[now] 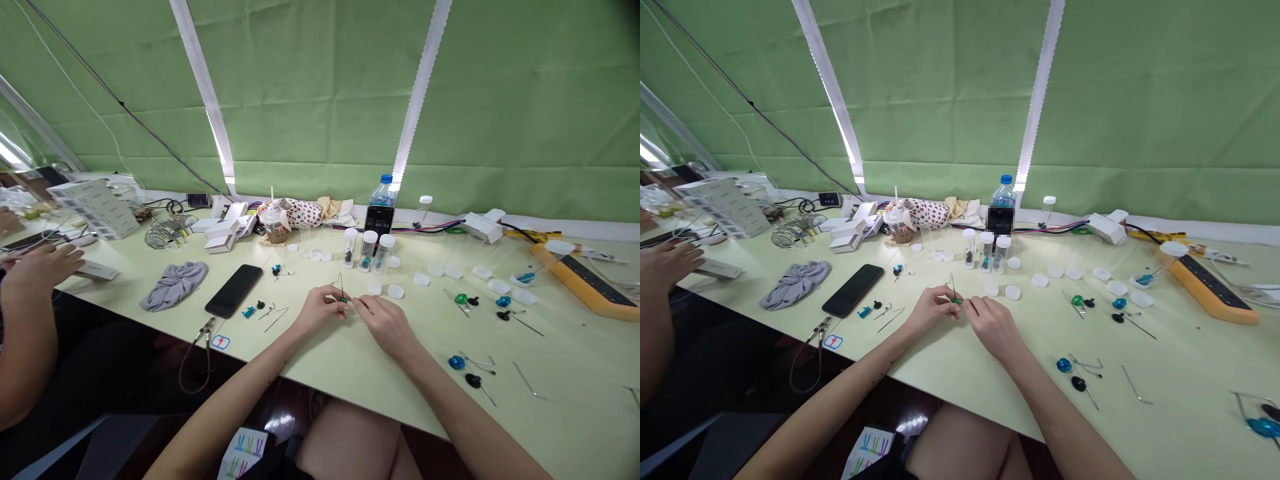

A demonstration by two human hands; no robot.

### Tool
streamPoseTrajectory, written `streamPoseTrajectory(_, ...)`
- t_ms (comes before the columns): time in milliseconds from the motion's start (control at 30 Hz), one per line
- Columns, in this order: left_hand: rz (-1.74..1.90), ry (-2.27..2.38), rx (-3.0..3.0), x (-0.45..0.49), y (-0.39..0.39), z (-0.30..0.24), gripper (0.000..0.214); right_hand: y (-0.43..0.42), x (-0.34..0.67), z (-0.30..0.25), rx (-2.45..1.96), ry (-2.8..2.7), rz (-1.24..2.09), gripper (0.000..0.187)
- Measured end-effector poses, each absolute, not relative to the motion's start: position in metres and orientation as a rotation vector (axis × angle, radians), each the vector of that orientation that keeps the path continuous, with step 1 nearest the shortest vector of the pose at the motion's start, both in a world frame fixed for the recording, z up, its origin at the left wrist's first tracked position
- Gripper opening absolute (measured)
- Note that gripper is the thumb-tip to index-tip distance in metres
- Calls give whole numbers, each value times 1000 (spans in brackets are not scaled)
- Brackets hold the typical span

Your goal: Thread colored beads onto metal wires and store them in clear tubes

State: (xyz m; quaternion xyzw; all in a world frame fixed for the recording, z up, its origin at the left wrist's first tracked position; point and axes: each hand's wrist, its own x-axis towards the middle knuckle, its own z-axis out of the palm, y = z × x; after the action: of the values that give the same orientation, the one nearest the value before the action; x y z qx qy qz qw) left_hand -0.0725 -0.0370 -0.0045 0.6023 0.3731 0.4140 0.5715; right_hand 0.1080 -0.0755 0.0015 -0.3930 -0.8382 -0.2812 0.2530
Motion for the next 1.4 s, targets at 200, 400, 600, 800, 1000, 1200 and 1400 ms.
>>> streamPoseTrajectory(200, 981, 874, 1428, -72, -36, -8, 29, -76, 109, -1, -1082, -2276, -791, 23)
streamPoseTrajectory(400, 1035, 881, 1456, -71, -37, -9, 24, -75, 109, -1, -1080, -2330, -764, 23)
streamPoseTrajectory(600, 1076, 886, 1527, -70, -39, -8, 23, -76, 110, 0, -1111, -2360, -728, 22)
streamPoseTrajectory(800, 1059, 908, 1555, -70, -42, -2, 30, -77, 110, 2, -1151, -2367, -714, 22)
streamPoseTrajectory(1000, 1045, 887, 1485, -69, -42, 1, 30, -77, 111, 1, -1162, -2376, -706, 23)
streamPoseTrajectory(1200, 986, 868, 1467, -71, -40, 0, 31, -77, 112, 3, -1151, -2358, -592, 19)
streamPoseTrajectory(1400, 940, 873, 1509, -70, -39, -2, 32, -75, 116, 2, -1142, -2363, -466, 18)
